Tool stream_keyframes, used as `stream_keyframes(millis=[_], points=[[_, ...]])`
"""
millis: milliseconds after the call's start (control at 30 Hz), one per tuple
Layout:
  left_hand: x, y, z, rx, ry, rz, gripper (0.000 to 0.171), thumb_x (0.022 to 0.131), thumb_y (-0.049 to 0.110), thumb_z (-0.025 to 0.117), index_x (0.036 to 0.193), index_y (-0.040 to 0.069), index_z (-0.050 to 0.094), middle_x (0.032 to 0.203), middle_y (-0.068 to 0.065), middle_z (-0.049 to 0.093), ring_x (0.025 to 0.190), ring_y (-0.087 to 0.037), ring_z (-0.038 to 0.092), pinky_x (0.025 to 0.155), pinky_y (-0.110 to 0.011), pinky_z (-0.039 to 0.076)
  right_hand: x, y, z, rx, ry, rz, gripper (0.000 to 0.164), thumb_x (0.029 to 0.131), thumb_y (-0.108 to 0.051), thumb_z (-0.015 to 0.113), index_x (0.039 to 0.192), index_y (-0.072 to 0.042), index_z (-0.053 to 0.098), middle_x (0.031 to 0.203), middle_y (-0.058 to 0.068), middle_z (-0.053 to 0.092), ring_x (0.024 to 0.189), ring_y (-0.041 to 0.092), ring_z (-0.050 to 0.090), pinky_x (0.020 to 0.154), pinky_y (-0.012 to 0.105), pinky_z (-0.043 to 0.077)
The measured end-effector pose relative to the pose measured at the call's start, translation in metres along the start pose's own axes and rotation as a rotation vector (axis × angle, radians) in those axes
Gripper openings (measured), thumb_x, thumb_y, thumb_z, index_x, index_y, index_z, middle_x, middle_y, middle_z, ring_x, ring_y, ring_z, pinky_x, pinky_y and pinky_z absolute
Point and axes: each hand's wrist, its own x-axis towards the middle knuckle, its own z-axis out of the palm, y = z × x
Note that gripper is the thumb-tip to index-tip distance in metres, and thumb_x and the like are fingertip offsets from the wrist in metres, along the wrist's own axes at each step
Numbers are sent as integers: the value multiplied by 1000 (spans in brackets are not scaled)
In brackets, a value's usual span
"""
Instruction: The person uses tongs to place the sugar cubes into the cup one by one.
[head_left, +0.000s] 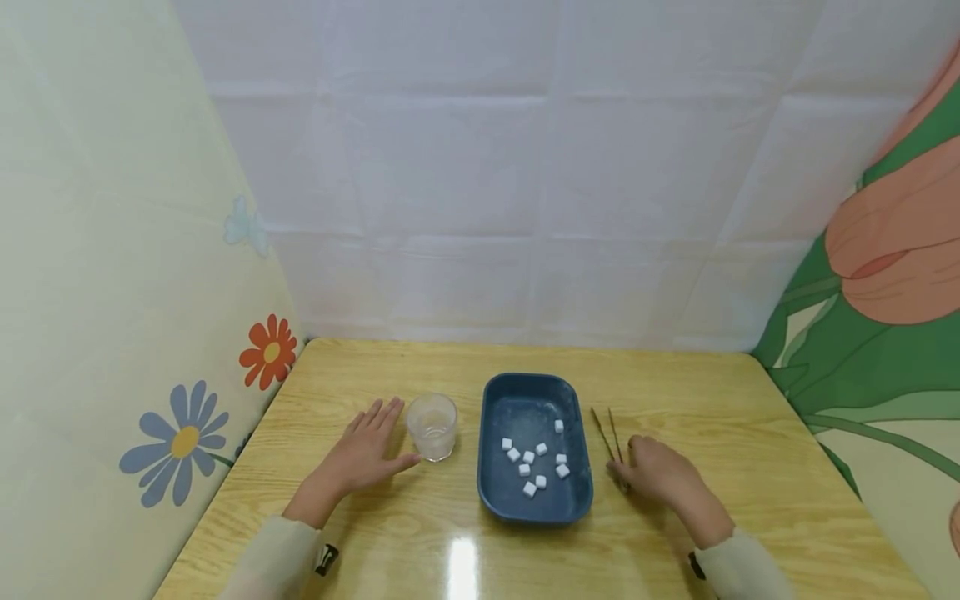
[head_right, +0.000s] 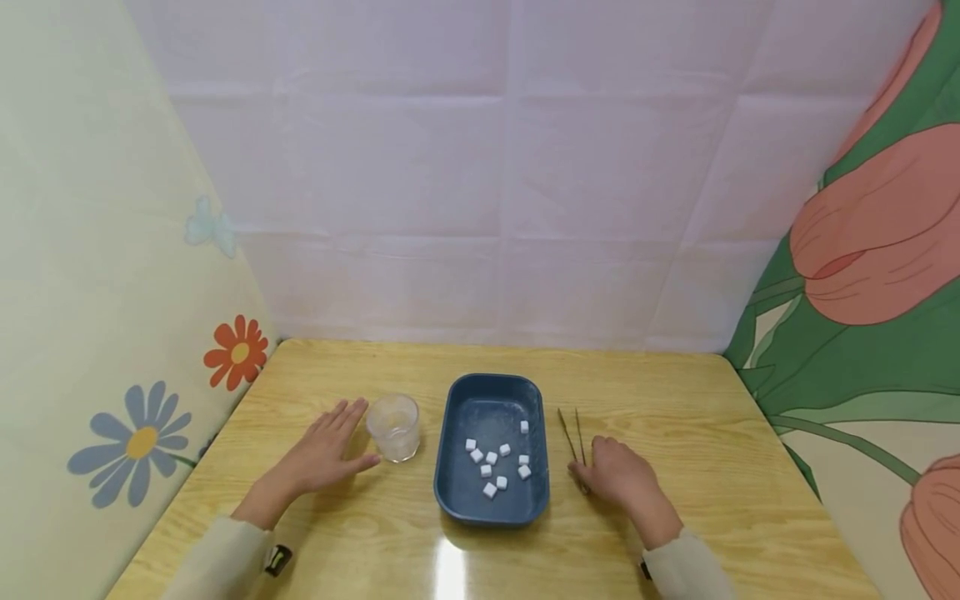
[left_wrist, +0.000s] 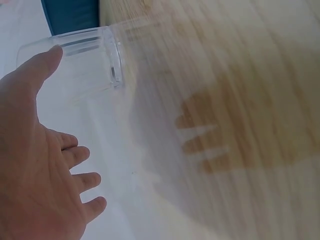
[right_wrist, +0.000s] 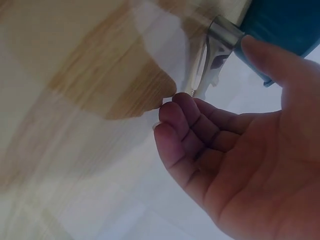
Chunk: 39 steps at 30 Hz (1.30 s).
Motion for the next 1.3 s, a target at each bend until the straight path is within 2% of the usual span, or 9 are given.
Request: stream_keyframes(millis=[267,467,767,1167,1300], points=[[1,5,-1,-18,-10,32,96,83,65,52,149,4,19,153,-14,23,142,-31,17,113,-49,17,1,-4,1,-16,-15,31,43,87,-48,59,82,-6,53,67,5,50,56,17,47,48,30,37],[5,6,3,-25,-5,49,96,83,64,53,148,3,19,153,-15,23,142,-30,18,113,-47,19,2,-9,1,-18,6,28,39,86,-44,62,73,-9,50,63,5,50,52,16,46,46,30,36],[8,8,5,-33,-13,48,98,81,68,53,149,5,20,153,-14,22,142,-30,16,113,-47,18,5,-12,1,-44,-17,28,40,86,-44,62,76,-8,49,65,5,50,53,16,46,47,29,36],[16,11,7,-45,-15,13,102,78,70,55,148,4,21,153,-13,24,142,-28,17,114,-45,17,8,-18,1,-41,-22,31,39,86,-41,63,83,-4,52,66,5,50,54,17,48,47,30,36],[19,11,8,-63,-6,4,106,74,72,57,147,3,23,152,-13,26,142,-28,19,113,-45,19,11,-16,3,-49,-20,37,43,86,-42,63,89,-1,53,68,5,50,56,18,48,49,32,38]])
